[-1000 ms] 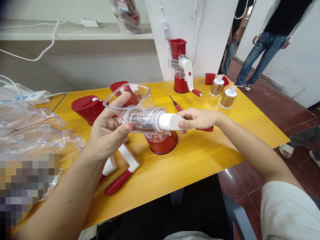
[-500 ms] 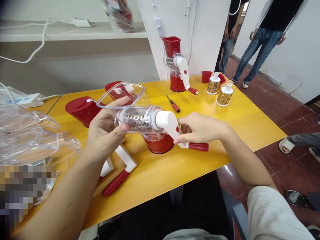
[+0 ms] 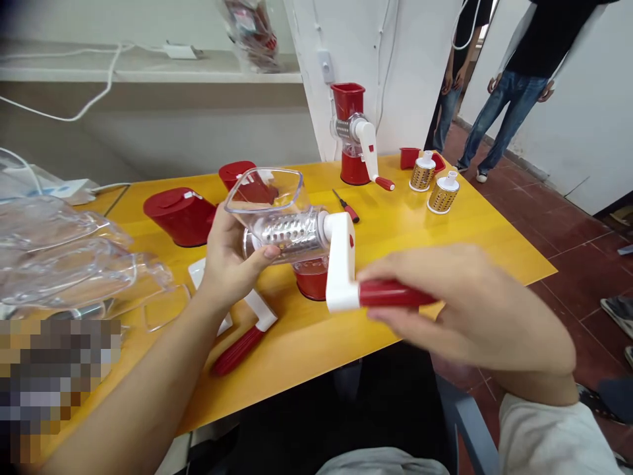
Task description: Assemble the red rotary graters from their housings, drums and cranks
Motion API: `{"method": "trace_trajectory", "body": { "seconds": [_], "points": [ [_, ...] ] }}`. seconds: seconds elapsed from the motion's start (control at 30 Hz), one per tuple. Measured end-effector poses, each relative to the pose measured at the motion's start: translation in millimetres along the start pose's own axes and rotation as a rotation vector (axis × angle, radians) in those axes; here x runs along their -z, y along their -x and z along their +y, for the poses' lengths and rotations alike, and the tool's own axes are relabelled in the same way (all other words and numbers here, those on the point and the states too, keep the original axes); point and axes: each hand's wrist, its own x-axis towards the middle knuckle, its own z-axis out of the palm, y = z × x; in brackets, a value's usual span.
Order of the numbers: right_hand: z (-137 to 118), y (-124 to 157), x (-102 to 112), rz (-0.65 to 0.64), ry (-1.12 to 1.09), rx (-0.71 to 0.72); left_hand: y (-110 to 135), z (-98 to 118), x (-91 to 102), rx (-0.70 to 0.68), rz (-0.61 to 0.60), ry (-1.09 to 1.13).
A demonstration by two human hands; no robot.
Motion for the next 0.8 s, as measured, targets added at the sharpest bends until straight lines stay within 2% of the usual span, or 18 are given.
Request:
{"method": "trace_trajectory", "body": {
  "seconds": [0.07,0.1,0.17,0.27,0.37,0.43,0.5,0.53,0.6,0.63,0.7,0.77,0.8],
  "points": [
    [3.1,-15.2,14.4,0.305,0.190,0.044,1.0,-0.6,-0.7,-0.012,-0.026,0.009],
    [10.3,-28.5,21.1,0.419,0.282,0.061,1.4,-1.2,-1.1,-0.022,-0.033,0.009],
    [35.7,-64.0,31.1,0.486,0.352,0.090,2.3,-3.0,-2.5,-0.049,-0.021,-0.002],
    [91.4,-119.6,28.2,0.369,0.244,-0.025,3.7,-5.9,-4.8,-0.073,0.001,-0.027],
    [141.5,-146.5,1.8,0.091,0.221,-0.215,5.8,-7.3,-6.2,-0.057,0.000,-0.046],
    [158.1,-140.3,-18.0,-0.093,0.183,-0.259,7.6,-7.1,-6.9,-0.062,0.020,-0.051],
    [160.0,-119.9,-26.7,-0.257,0.120,-0.270,9.4,-6.4,-7.7,-0.076,0.042,-0.056],
    [157.6,-107.7,-24.3,-0.319,0.084,-0.267,10.1,-6.0,-8.1,-0.077,0.046,-0.061],
    [153.1,-88.2,-5.6,-0.360,0.020,-0.260,11.3,-5.2,-8.7,-0.069,0.039,-0.067],
    [154.1,-83.8,9.3,-0.330,0.000,-0.261,11.8,-4.8,-8.8,-0.059,0.034,-0.066],
    [168.2,-89.6,42.9,-0.138,0.013,-0.302,12.8,-4.1,-8.5,-0.037,0.031,-0.055],
    [198.7,-111.7,71.1,0.249,0.154,-0.417,13.9,-3.5,-7.4,-0.028,0.036,-0.036],
    [217.9,-125.6,80.3,0.344,0.206,-0.471,14.6,-3.4,-6.6,-0.027,0.039,-0.030]
  ]
}}
